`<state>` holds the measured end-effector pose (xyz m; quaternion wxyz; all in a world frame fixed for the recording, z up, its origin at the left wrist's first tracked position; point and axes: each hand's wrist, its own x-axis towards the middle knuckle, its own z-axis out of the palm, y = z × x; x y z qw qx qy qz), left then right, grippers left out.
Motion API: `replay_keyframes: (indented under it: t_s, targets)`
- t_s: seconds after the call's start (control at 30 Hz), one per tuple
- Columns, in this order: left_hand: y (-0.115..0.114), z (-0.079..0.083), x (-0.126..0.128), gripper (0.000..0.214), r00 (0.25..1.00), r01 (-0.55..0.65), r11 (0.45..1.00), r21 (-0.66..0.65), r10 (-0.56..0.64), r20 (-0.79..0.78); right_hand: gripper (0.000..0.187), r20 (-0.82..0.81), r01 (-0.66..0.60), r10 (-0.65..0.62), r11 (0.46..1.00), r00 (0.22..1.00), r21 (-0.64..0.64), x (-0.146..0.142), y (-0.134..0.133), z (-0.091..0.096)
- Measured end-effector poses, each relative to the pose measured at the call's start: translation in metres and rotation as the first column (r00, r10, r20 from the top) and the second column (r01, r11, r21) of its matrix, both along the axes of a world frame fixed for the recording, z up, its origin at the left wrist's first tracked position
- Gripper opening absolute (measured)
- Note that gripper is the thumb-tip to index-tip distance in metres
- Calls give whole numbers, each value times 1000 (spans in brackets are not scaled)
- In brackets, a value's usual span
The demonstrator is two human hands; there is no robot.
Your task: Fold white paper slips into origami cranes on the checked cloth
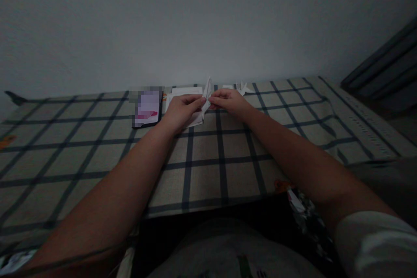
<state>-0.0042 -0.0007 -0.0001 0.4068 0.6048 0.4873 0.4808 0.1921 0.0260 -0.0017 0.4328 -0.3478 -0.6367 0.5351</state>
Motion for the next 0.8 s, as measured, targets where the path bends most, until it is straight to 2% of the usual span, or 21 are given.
replay_keyframes:
  t_s: [0.17,0.43,0.6,0.8]
  targets:
    - [-2,4,-1,34,993,-47,999,21,49,-108,12,53,11,-12,1000,999,19,1,1,0]
    - [-2,3,0,29,991,-50,999,8,50,-123,7,89,49,-50,999,995,19,0,-1,4]
    - [-5,6,0,29,991,-50,999,-2,50,-121,9,127,33,-37,999,991,31,0,-4,8]
    - [-7,8,0,34,992,-30,1000,0,30,-125,19,60,-7,6,1000,998,15,4,1,0]
